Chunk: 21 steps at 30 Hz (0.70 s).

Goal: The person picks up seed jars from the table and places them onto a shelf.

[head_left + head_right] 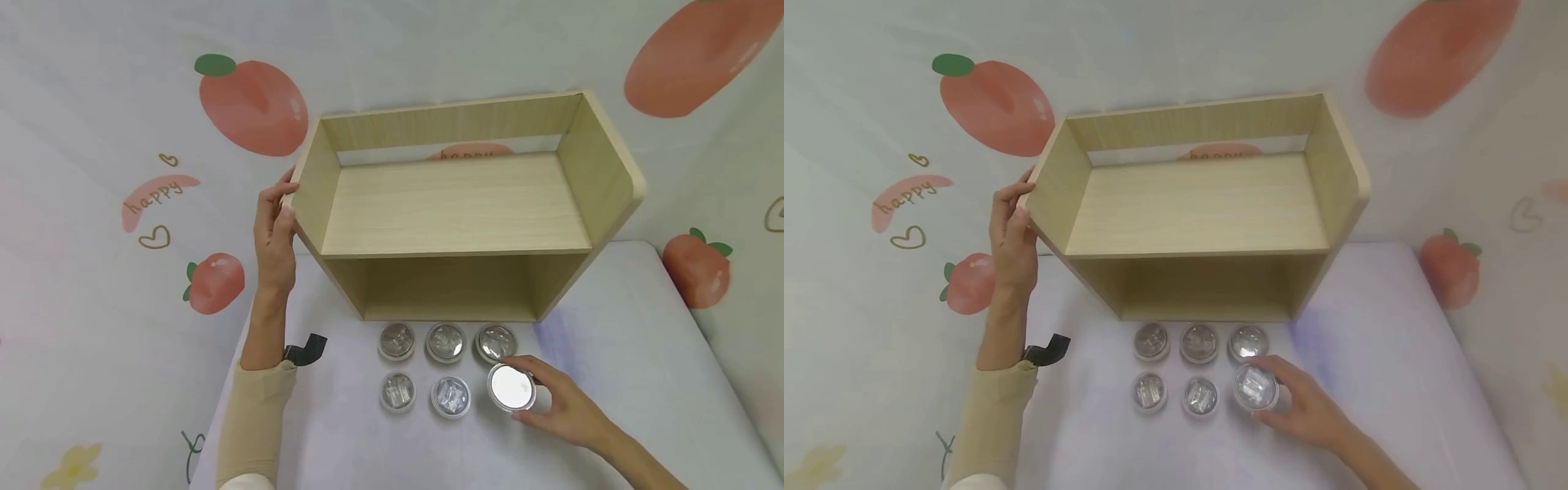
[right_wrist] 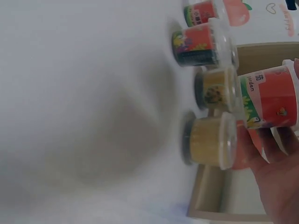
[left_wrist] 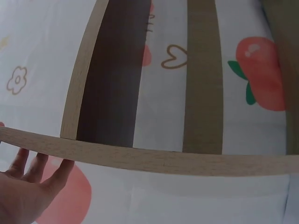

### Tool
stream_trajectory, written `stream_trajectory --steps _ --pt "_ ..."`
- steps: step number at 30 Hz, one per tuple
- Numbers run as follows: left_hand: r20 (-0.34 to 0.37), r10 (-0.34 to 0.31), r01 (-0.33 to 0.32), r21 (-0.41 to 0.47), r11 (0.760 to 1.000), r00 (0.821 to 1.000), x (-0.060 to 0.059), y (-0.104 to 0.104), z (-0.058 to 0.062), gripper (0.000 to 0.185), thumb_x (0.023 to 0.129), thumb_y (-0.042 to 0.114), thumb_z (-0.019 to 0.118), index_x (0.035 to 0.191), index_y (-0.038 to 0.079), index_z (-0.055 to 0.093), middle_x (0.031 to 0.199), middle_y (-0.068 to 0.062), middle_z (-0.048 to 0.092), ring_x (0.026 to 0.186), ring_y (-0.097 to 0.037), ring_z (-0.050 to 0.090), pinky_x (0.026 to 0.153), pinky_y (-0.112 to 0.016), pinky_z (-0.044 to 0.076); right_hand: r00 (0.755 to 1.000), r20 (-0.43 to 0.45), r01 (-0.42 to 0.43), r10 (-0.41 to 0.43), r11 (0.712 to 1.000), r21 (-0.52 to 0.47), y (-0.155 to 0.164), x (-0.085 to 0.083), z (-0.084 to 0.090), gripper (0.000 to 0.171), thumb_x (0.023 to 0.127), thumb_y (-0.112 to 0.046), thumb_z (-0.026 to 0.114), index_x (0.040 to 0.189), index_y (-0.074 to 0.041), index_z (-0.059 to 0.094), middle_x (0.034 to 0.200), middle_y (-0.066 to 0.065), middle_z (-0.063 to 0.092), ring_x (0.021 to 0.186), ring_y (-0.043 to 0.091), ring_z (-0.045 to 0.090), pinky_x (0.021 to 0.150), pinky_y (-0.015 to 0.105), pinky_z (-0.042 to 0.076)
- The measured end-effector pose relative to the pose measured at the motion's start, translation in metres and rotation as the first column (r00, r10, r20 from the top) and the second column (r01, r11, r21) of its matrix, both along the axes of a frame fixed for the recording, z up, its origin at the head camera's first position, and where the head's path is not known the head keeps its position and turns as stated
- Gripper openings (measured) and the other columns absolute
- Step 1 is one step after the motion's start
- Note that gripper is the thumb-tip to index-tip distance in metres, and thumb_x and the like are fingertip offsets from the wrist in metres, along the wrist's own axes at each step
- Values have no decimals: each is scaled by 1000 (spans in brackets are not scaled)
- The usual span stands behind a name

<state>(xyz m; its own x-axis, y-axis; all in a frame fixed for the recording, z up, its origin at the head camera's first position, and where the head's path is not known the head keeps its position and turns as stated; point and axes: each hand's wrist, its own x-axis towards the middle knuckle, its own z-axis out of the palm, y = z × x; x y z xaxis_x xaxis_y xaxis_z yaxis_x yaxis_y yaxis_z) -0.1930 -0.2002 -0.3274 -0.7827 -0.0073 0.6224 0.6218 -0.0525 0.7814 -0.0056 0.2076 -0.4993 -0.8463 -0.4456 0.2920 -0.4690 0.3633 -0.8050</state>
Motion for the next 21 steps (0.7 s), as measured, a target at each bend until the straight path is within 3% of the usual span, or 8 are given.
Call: stream_trajectory --steps 7,18,21 --pt "-39 63 -59 82 995 997 -5 5 -2 27 95 11 44 113 3 62 141 -19 51 131 -36 47 95 -36 46 998 -66 -19 19 1000 -7 1 -18 25 82 65 -5 92 137 -5 54 130 4 61 117 8 57 91 16 46" --pt "-13 126 -124 85 989 992 -5 14 1 26 97 15 42 112 6 61 139 -15 53 129 -33 47 94 -36 45 999 -48 -12 13 1000 9 7 -34 53 87 65 -2 91 141 -7 51 134 2 59 119 4 55 95 14 44" --pt "-9 138 -136 123 983 990 -5 16 0 25 96 12 42 111 6 60 137 -16 54 127 -34 50 92 -36 46 998 -52 -24 25 1000 11 7 -37 61 85 65 -2 91 140 -8 52 133 -1 60 118 5 55 95 14 43"
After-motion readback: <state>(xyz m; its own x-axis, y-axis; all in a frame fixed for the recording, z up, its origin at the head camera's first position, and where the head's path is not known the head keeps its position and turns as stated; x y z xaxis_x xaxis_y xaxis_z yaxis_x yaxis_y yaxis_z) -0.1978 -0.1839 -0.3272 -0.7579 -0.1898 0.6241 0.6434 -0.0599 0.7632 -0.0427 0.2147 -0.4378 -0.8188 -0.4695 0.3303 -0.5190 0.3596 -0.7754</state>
